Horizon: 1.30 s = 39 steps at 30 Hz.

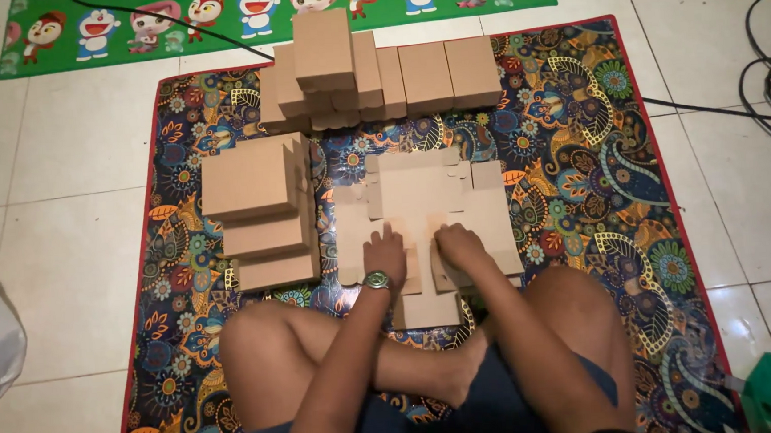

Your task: The person folds flat cardboard templates into rectangular boxes by hand, rotating and folding the cardboard with both hands, then tucking in the flaps to close them, and finally stacking the completed boxes.

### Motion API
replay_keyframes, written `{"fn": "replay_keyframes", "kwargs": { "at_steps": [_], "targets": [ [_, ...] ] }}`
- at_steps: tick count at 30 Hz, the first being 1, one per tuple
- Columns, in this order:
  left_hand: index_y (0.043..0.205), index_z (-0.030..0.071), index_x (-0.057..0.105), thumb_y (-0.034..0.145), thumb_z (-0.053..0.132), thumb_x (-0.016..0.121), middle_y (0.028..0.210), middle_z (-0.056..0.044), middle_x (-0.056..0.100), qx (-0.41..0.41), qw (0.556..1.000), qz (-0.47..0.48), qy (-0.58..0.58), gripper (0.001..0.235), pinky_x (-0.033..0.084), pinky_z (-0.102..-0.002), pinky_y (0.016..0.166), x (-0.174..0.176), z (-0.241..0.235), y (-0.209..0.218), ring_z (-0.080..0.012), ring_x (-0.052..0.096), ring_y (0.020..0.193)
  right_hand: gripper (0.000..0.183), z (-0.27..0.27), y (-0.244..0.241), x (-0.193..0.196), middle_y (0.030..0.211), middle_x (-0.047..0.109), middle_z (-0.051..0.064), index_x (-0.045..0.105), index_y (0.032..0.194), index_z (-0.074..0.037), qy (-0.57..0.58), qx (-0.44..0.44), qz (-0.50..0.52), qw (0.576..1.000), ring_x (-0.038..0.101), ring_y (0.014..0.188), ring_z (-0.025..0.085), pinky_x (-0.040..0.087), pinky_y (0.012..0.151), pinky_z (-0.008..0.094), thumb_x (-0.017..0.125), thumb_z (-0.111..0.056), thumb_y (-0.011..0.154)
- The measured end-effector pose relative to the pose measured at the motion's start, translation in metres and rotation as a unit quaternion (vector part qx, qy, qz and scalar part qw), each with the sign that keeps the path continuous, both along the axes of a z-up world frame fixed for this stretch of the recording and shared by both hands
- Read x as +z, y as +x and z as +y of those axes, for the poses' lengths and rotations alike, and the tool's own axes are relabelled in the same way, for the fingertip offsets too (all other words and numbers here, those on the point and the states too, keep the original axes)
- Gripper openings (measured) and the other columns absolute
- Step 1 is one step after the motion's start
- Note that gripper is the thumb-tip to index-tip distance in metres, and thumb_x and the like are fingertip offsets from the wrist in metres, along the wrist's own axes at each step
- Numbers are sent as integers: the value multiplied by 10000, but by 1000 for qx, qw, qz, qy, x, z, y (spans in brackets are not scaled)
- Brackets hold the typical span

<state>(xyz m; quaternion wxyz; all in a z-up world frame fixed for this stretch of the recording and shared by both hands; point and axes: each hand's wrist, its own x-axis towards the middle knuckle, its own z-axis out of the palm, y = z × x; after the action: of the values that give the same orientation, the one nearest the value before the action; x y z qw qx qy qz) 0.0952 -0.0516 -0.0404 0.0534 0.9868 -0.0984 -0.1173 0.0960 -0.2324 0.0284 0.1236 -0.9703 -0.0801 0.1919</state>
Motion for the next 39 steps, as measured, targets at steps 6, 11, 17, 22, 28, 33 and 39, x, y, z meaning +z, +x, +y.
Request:
{"fn": "replay_keyframes", "kwargs": {
  "at_steps": [6,11,17,22,28,33,39],
  "targets": [
    [1006,19,767,926,103,600,1231,-249,639,8,997,-70,-24,203,602,-395,723,-57,-19,17,-318,636,985,462,-8,-13,12,971,714,281,787,991,-75,58,-38,-1,998,732,995,466,598,848,523,363,-222,1104],
    [1011,7,675,887,-5,602,1154,-229,586,-67,995,-64,-44,145,608,-425,741,33,-2,-14,-393,590,1020,213,-16,-18,42,1027,718,336,752,1040,-24,193,-86,24,977,677,1087,506,541,937,581,592,-161,1008],
    [970,77,707,904,176,683,1066,-116,606,26,965,36,-257,122,606,-438,850,20,32,3,-383,633,1044,296,-45,-9,22,1173,696,313,701,1248,-78,322,-165,27,932,634,1148,509,484,1017,598,569,-228,1029],
    [1061,-54,697,882,229,675,1171,-336,682,-4,910,208,-359,335,508,-566,1030,122,60,-47,-528,610,1161,372,-59,-52,106,1230,663,410,699,1246,43,306,9,214,928,607,1187,557,443,1064,628,615,-25,890],
    [1169,87,625,841,394,703,1174,-193,681,183,938,128,-264,456,539,-474,1022,18,71,-6,-371,647,1194,555,-77,0,-21,1132,702,322,661,1236,-16,54,-255,103,960,687,1102,490,596,835,574,786,-272,760],
    [1308,25,601,900,232,683,1256,-208,650,201,921,72,-326,465,532,-470,1043,-1,42,4,-381,619,1244,509,-84,11,-114,1026,735,301,733,1093,10,38,-276,130,952,720,1039,456,605,780,558,844,-194,640],
    [1237,70,655,908,123,612,1198,-166,704,208,913,50,-349,336,556,-438,1008,26,34,-12,-343,663,1192,438,-60,1,-81,1197,722,275,688,1285,2,236,-216,50,946,652,1194,440,531,1003,509,640,-109,864]
  ]
}}
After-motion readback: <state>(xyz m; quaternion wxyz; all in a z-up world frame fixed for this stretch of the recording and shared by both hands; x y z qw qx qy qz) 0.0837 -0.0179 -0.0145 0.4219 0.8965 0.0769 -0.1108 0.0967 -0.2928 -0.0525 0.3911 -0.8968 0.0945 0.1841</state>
